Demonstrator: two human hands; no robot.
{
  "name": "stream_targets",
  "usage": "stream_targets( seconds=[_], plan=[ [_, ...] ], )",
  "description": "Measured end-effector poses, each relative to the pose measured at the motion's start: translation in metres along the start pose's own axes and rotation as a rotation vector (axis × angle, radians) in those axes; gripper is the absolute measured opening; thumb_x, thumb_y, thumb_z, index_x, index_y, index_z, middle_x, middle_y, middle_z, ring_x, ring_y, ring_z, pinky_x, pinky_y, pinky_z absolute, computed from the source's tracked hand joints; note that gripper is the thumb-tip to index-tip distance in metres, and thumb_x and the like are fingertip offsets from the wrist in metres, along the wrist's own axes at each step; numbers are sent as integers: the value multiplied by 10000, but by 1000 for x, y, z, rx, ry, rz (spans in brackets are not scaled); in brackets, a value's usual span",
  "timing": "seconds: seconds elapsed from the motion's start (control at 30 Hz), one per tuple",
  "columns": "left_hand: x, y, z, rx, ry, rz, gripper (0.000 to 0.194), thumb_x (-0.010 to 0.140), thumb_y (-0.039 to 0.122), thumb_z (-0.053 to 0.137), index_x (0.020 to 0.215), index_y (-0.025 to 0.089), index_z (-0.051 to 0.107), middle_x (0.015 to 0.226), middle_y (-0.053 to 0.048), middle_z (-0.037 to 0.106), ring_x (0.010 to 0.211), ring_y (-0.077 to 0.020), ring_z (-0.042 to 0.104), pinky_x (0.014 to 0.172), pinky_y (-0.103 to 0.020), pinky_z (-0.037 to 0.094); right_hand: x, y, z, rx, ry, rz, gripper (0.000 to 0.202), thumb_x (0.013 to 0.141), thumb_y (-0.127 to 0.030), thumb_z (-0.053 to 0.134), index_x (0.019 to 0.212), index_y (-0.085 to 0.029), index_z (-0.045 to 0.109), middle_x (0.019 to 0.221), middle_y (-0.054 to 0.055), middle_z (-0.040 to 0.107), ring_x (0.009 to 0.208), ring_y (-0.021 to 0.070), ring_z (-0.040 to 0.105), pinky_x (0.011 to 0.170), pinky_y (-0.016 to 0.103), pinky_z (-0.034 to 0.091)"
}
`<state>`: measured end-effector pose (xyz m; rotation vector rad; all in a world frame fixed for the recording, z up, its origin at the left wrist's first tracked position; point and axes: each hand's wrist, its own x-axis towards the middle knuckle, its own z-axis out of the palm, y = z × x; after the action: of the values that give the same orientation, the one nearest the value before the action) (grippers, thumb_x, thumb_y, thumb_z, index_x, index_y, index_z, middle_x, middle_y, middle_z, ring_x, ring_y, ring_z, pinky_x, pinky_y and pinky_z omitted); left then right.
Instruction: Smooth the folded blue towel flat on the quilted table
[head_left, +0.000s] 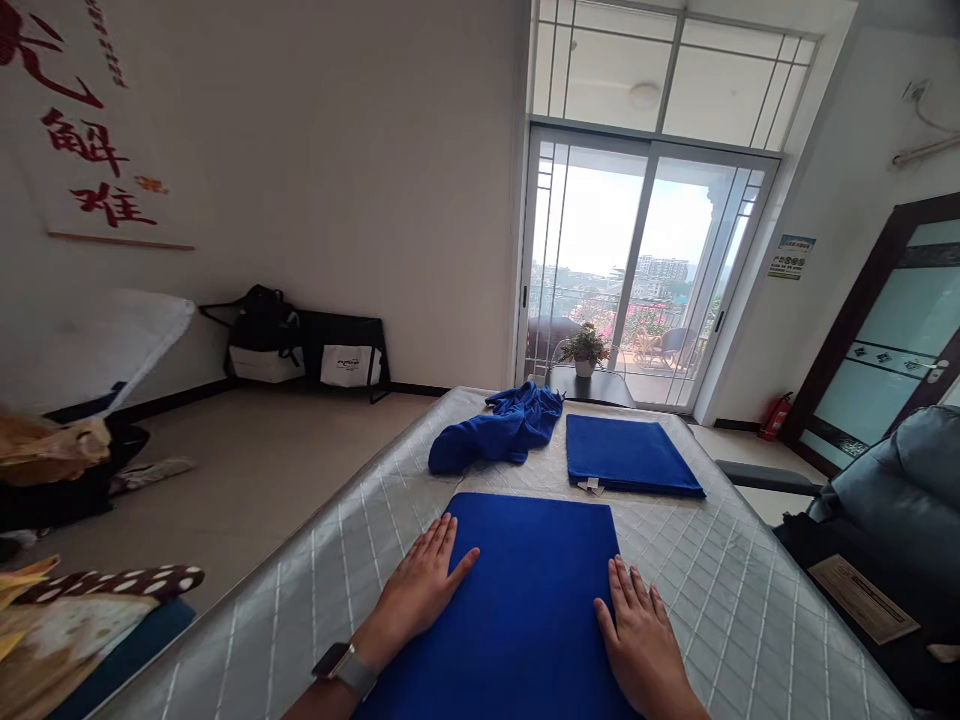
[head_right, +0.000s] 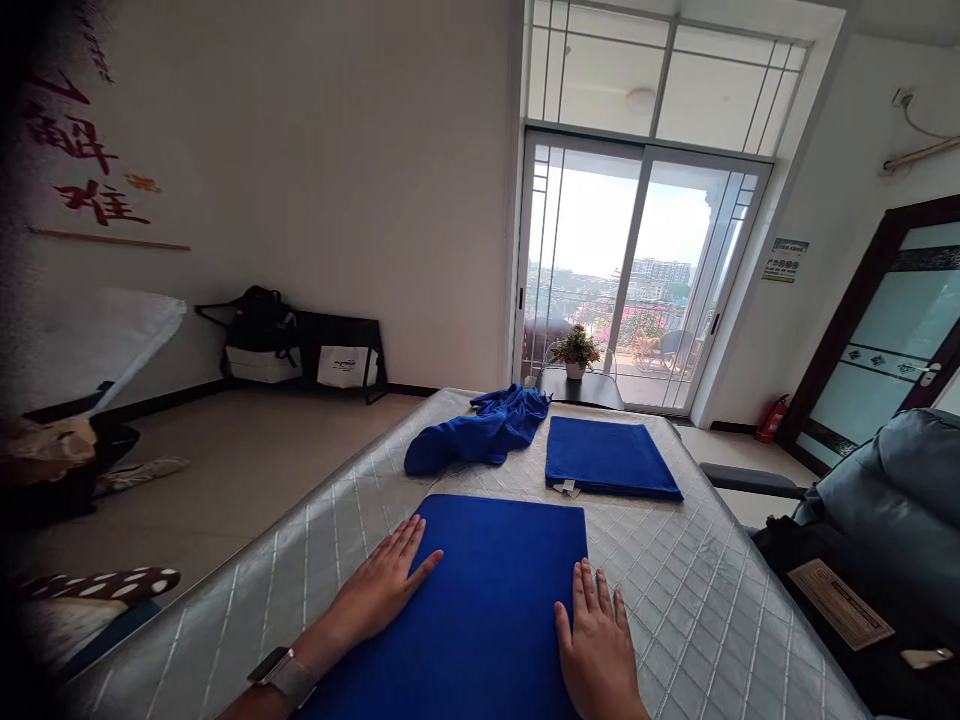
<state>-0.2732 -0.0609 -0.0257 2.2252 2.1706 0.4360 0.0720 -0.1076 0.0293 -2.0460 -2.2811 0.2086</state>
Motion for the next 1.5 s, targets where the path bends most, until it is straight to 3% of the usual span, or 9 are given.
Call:
stream_targets(
  seconds=[0.73,1.1,1.2,1.37,1.5],
  plan=[
    [-3,12,-20,-25,-61,-29,908,928,695,188,1525,11,222,1612,-171,182,1490,-284,179,1207,-465,207,0,1,-2,-17,-11,12,668,975,-523,179,1552,-187,166,1607,-32,147,1492,210,120,1215,434,129],
    [-4,15,-21,-2,-20,-24,908,923,696,179,1512,13,281,1597,-181,240,1479,-290,223,1201,-448,224,2,0,-1,-82,-13,25,668,967,-517,211,1547,-186,218,1604,-14,190,1488,246,153,1202,476,142],
    [-4,16,-22,-1,-34,-20,915,921,702,183,1508,8,289,1593,-191,239,1478,-294,221,1204,-451,219,13,-1,-9,-106,-30,13,679,958,-518,242,1538,-166,267,1596,14,233,1482,266,180,1197,484,140],
    [-6,17,-27,-35,-37,-18,918,928,700,188,1516,-2,247,1597,-192,210,1484,-298,197,1206,-469,206,50,-5,-26,-67,-9,-19,646,971,-489,223,1543,-192,272,1606,-15,204,1483,217,182,1198,419,142],
    [-6,16,-26,-50,-51,-29,913,927,702,188,1523,13,237,1606,-173,187,1488,-287,183,1209,-454,202,85,-2,-22,-43,28,-35,637,978,-467,216,1551,-191,246,1610,-20,194,1486,198,168,1199,385,121]
  ],
)
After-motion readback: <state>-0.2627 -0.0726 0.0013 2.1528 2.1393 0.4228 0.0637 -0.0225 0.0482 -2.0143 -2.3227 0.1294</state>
